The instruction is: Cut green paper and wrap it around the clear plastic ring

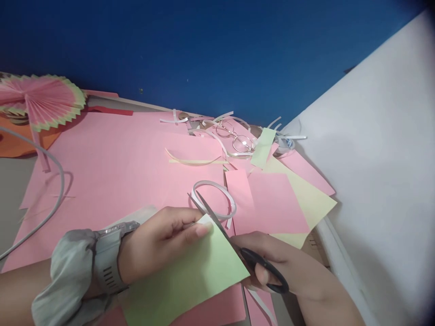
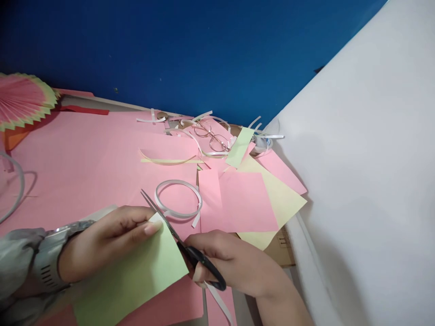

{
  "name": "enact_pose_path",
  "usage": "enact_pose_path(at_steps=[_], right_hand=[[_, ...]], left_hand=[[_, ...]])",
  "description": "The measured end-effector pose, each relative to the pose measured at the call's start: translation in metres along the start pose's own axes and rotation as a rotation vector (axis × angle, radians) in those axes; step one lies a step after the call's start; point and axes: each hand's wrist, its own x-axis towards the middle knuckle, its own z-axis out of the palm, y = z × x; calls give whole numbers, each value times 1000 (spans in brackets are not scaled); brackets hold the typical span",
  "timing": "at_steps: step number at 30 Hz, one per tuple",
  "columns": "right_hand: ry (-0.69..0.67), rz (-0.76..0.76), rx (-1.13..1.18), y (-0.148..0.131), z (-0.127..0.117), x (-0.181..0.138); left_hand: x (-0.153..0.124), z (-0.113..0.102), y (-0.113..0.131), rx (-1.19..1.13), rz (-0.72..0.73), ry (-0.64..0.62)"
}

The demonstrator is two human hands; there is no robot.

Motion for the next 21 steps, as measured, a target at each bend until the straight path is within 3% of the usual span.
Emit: enact_pose_path(at_steps=[21], right_hand=[[-3, -11, 17, -1, 2, -1]], left_hand=[[0, 0, 1, 9, 10, 1]])
